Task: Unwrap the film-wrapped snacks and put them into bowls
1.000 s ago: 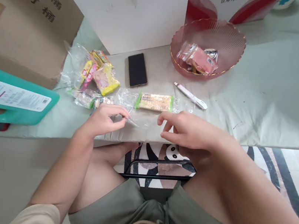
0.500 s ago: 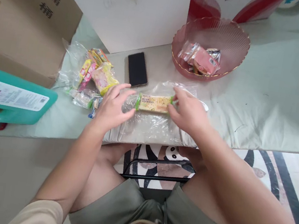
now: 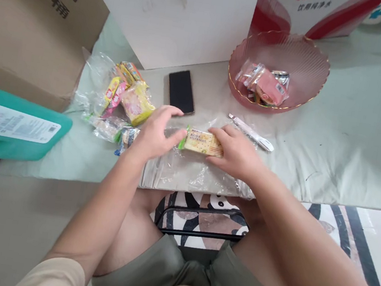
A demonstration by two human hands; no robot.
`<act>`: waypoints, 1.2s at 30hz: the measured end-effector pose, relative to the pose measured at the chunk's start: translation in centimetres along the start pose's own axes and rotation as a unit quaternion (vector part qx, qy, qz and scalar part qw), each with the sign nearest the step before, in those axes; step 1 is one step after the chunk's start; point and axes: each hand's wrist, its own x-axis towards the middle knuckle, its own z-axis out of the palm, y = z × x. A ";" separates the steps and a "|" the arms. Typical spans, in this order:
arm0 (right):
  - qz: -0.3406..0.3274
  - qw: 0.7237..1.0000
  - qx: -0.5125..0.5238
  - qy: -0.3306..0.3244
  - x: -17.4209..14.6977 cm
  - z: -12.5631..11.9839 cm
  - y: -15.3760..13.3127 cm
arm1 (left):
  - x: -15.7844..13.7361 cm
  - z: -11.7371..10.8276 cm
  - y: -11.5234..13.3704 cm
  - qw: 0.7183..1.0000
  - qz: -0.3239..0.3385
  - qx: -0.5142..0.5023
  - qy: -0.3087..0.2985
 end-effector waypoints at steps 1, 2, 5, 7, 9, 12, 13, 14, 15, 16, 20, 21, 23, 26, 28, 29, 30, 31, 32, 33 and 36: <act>0.002 1.000 0.019 0.004 -0.3 -0.3 0.2 | -0.2 -0.2 0.1 0.999 0.017 -0.005 -0.051; 0.005 0.999 0.036 0.009 -0.5 -0.7 0.3 | -0.5 -0.4 0.2 0.995 0.026 -0.009 -0.093; 0.019 0.998 0.065 0.010 -0.9 -1.6 0.6 | -0.9 -0.9 0.3 0.992 -0.006 -0.008 -0.128; 0.018 0.996 0.083 -0.007 -1.0 -2.1 0.7 | -0.9 -0.9 0.2 0.995 -0.046 -0.006 -0.084; 0.009 0.994 0.107 -0.023 -1.0 -2.5 0.8 | -0.6 -0.8 0.0 0.995 -0.093 -0.041 -0.022; -0.001 0.989 0.143 -0.021 -1.0 -2.8 0.9 | 0.2 -0.2 -0.4 0.962 -0.190 -0.184 0.071; -0.004 0.988 0.153 -0.015 -1.0 -3.0 1.0 | 0.5 0.0 -0.5 0.943 -0.221 -0.231 0.094; -0.008 0.987 0.162 -0.009 -1.1 -3.1 1.1 | 0.7 0.2 -0.6 0.926 -0.245 -0.266 0.113; -0.012 0.985 0.172 -0.002 -1.2 -3.2 1.2 | 0.8 0.4 -0.6 0.914 -0.260 -0.285 0.127; -0.016 0.983 0.184 0.005 -1.2 -3.3 1.4 | 0.9 0.5 -0.6 0.909 -0.266 -0.291 0.137; -0.009 0.966 0.254 0.038 -1.4 -3.3 2.3 | 1.1 0.8 -0.3 0.918 -0.243 -0.277 0.148; -0.002 0.960 0.276 0.047 -1.4 -3.3 2.5 | 1.1 0.9 -0.3 0.919 -0.239 -0.278 0.147; 0.015 0.947 0.316 0.062 -1.4 -3.1 2.8 | 1.2 0.9 -0.2 0.915 -0.242 -0.286 0.149; 0.035 0.926 0.363 0.097 -1.6 -3.1 2.9 | 1.3 0.9 -0.2 0.906 -0.261 -0.295 0.158; 0.045 0.918 0.362 0.157 -1.6 -3.3 2.9 | 1.3 0.9 -0.2 0.901 -0.274 -0.300 0.154; 0.052 0.917 0.340 0.201 -1.6 -3.5 3.1 | 1.3 0.9 -0.3 0.900 -0.279 -0.301 0.149; 0.060 0.917 0.305 0.249 -1.3 -3.8 3.3 | 1.3 1.0 -0.3 0.900 -0.281 -0.301 0.142; 0.070 0.916 0.260 0.297 -1.0 -4.2 3.8 | 1.2 1.0 -0.3 0.902 -0.281 -0.300 0.133; 0.081 0.912 0.212 0.341 -0.4 -4.7 4.3 | 1.2 1.1 -0.3 0.905 -0.279 -0.297 0.124; 0.090 0.905 0.166 0.380 0.2 -5.2 4.9 | 1.1 1.2 -0.3 0.908 -0.275 -0.292 0.116; 0.111 0.874 0.060 0.470 2.3 -6.6 6.6 | 1.0 1.2 -0.2 0.919 -0.261 -0.279 0.093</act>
